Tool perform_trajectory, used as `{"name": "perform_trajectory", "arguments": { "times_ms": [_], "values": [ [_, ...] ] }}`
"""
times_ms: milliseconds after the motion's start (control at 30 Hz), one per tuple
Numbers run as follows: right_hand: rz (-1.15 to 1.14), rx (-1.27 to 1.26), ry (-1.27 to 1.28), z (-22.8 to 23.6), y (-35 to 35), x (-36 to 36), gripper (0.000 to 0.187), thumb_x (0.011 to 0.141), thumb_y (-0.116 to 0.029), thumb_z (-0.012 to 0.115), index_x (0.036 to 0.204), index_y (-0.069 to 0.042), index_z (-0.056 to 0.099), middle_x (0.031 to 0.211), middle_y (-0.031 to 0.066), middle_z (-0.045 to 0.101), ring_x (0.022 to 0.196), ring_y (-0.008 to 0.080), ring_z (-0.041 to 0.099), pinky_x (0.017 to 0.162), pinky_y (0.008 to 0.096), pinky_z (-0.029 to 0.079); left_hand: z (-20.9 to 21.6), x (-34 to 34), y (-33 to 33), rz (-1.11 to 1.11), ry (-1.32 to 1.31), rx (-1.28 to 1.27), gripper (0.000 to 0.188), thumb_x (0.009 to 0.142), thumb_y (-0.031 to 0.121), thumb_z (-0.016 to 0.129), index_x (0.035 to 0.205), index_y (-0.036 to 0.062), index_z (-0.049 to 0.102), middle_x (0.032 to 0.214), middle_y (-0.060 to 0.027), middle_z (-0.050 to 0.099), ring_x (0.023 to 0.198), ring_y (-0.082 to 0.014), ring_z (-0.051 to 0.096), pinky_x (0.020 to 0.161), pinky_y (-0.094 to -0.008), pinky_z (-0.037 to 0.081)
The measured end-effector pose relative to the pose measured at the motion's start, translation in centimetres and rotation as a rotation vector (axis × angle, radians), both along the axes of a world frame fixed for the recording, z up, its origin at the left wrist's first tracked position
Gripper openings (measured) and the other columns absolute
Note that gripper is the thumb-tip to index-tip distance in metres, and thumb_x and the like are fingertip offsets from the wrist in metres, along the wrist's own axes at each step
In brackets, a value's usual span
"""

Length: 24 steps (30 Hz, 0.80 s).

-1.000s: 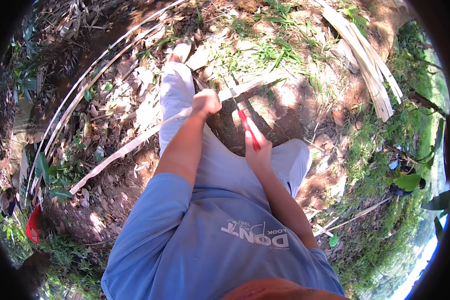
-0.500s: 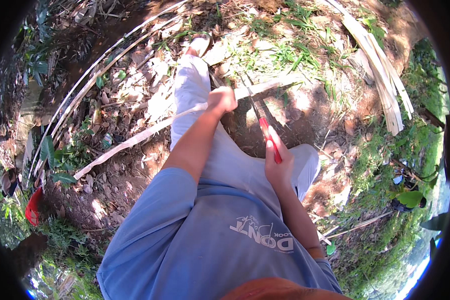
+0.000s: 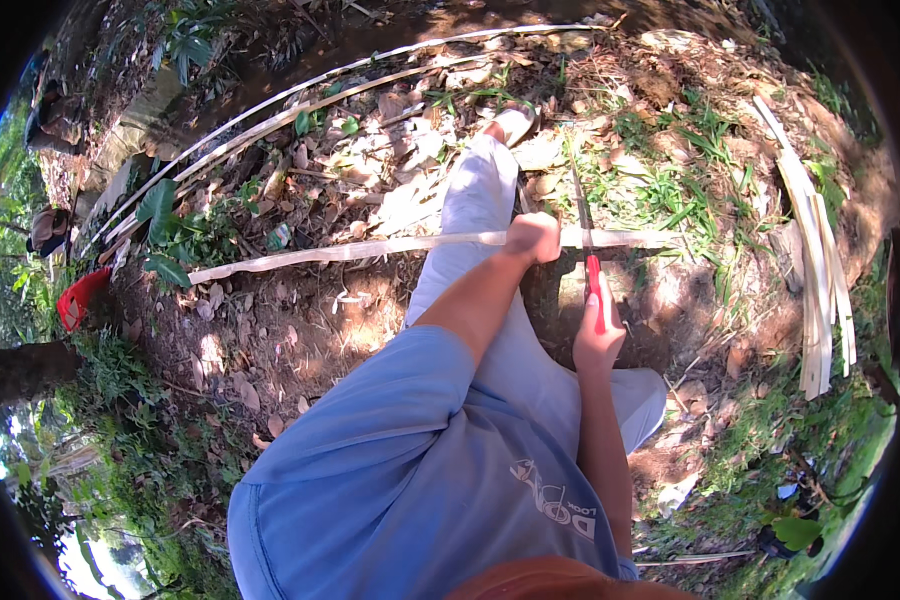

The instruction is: The person sits on the ground and uses a red-handled machete to split long bamboo poles into thin strips. They repeatedly strike the bamboo against a rock to separate the layers and then use the machete to further refine the strips.

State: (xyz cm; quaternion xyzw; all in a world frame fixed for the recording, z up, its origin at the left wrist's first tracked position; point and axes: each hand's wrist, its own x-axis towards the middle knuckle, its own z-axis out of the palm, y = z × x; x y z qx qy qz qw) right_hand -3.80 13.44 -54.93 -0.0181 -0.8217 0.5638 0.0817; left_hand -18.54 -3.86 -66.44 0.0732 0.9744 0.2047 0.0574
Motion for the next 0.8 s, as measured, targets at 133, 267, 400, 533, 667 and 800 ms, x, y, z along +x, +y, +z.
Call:
{"name": "perform_trajectory", "arguments": {
  "times_ms": [133, 267, 400, 533, 667, 800],
  "values": [
    [-0.007, 0.104, -0.284, 6.5, 4.6, 10.8, 0.043, 0.107, -0.014, 0.055, 0.147, 0.002, 0.059, 0.122, 0.0213, 0.075, 0.102, 0.0211, 0.072, 0.09, 0.0338, 0.055, -0.5, 1.0, 0.2, 0.061, -0.014, -0.01, 0.028, 0.077, 0.03, 0.073, 0.082, 0.0033, 0.077, 0.093, -0.022, 0.076, 0.089, -0.0379, 0.076, 0.078, -0.0466, 0.06],
    [-0.063, 0.058, -0.326, 11.9, 4.5, 12.8, 0.042, 0.107, -0.013, 0.055, 0.145, 0.005, 0.06, 0.118, 0.0206, 0.076, 0.098, 0.0183, 0.071, 0.085, 0.0317, 0.055, 1.1, 1.8, 1.6, -0.052, -0.038, -0.099, 0.019, 0.078, 0.022, 0.07, 0.086, 0.0064, 0.078, 0.089, -0.0187, 0.077, 0.086, -0.0342, 0.077, 0.075, -0.0444, 0.061],
    [-0.046, 0.043, -0.379, 14.9, 1.9, 7.6, 0.038, 0.107, -0.013, 0.057, 0.14, 0.006, 0.063, 0.11, 0.0193, 0.077, 0.089, 0.015, 0.07, 0.076, 0.0297, 0.054, -2.0, 0.8, 1.1, 0.049, 0.1, -0.06, 0.013, 0.078, 0.015, 0.069, 0.084, 0.0071, 0.077, 0.086, -0.0173, 0.076, 0.081, -0.0337, 0.077, 0.072, -0.0439, 0.06],
    [-0.006, 0.093, -0.25, 13.6, 1.3, 7.0, 0.036, 0.107, -0.013, 0.059, 0.137, 0.007, 0.065, 0.102, 0.0172, 0.078, 0.079, 0.013, 0.066, 0.068, 0.0297, 0.052, -3.1, -0.2, 1.6, 0.096, 0.145, -0.116, 0.011, 0.077, 0.014, 0.068, 0.081, 0.0062, 0.075, 0.084, -0.0169, 0.075, 0.08, -0.0345, 0.076, 0.07, -0.0439, 0.06],
    [-0.062, 0.036, -0.15, 11.6, 1.3, 8.3, 0.036, 0.107, -0.011, 0.058, 0.139, 0.005, 0.064, 0.112, 0.0231, 0.077, 0.097, 0.0192, 0.074, 0.082, 0.0327, 0.056, -2.8, -0.1, 1.5, 0.062, 0.156, -0.086, 0.013, 0.078, 0.016, 0.068, 0.082, 0.0061, 0.075, 0.086, -0.0173, 0.075, 0.082, -0.0344, 0.076, 0.072, -0.0437, 0.06],
    [-0.125, 0.089, -0.186, 12.6, 1.9, 8.4, 0.037, 0.108, -0.012, 0.056, 0.14, 0.005, 0.064, 0.117, 0.0244, 0.076, 0.104, 0.0231, 0.074, 0.086, 0.0344, 0.056, -2.1, 0.3, 1.0, 0.045, 0.11, -0.08, 0.015, 0.08, 0.018, 0.068, 0.083, 0.0053, 0.076, 0.088, -0.0186, 0.076, 0.086, -0.035, 0.076, 0.075, -0.0446, 0.06]
  ]
}}
